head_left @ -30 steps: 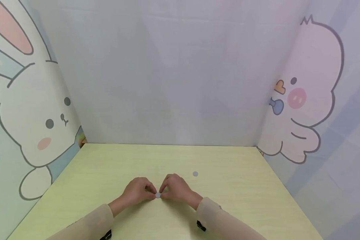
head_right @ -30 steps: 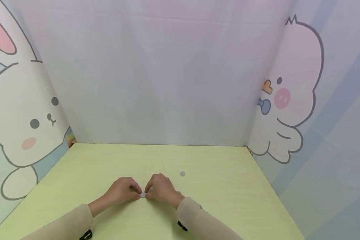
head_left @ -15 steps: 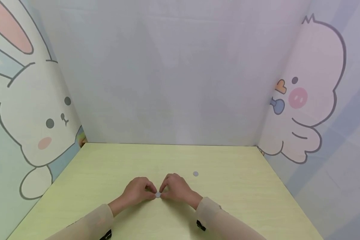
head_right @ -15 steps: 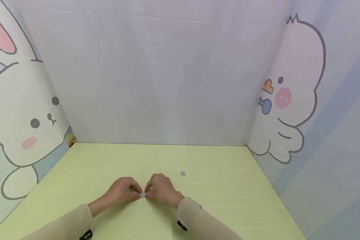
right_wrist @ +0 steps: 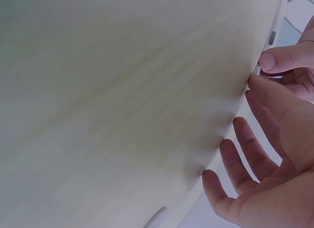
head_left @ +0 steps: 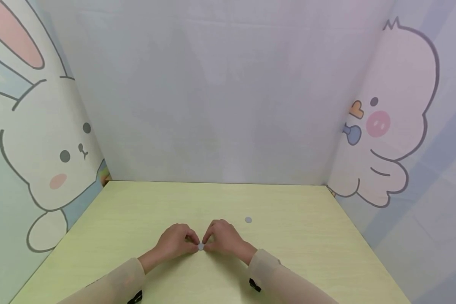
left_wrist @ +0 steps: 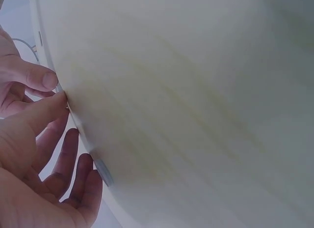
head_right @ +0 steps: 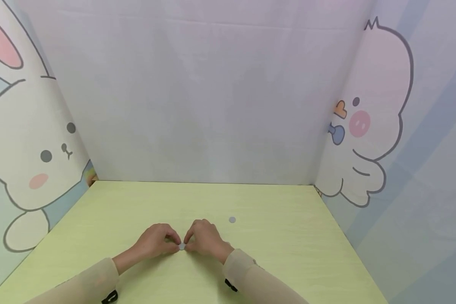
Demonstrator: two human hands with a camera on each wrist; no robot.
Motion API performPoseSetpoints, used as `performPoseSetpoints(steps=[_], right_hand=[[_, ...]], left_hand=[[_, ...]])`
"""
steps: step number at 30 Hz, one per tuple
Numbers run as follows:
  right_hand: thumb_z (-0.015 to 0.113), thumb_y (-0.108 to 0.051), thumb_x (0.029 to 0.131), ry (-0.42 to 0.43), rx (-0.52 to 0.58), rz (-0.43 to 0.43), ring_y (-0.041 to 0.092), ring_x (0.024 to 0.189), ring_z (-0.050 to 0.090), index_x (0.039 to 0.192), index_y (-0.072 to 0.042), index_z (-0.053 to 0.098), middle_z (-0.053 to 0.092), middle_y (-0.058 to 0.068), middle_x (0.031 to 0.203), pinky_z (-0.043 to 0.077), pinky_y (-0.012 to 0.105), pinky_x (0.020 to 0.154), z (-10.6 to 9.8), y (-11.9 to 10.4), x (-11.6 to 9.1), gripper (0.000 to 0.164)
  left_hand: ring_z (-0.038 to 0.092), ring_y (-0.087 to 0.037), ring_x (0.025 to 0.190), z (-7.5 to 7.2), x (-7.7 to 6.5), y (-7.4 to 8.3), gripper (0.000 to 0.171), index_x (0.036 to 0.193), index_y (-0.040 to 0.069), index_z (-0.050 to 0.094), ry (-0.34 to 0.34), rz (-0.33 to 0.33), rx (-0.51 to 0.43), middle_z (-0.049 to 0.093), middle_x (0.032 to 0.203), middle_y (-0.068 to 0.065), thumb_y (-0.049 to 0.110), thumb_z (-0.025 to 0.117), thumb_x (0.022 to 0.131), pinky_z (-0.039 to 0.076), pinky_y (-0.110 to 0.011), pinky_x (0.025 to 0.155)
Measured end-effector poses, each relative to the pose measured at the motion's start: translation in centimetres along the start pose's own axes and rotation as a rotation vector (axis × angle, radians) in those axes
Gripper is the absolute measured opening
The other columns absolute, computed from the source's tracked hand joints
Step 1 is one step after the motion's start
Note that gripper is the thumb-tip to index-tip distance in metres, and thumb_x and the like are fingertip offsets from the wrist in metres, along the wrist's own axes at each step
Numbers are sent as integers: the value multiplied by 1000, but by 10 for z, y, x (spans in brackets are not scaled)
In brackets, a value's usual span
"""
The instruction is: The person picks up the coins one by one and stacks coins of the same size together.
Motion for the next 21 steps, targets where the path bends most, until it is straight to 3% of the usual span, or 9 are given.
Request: performPoseSetpoints(steps=[21], right_hand=[[93, -23, 85, 4, 13, 10, 4, 95, 59, 83, -24, 86, 72, -12, 94, 51, 25, 81, -2, -2, 0, 7]], left_hand=[[62, -13, 81, 1, 2, 0, 11, 83, 22, 82, -2, -6, 28, 74, 84, 10, 20, 93, 81, 49, -31, 70]])
Point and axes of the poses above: each hand's wrist, its own x-axis towards the middle knuckle, its own z-axis out of the palm, y = z × x, the point moved 8 cm from there along x, towards the middle knuckle
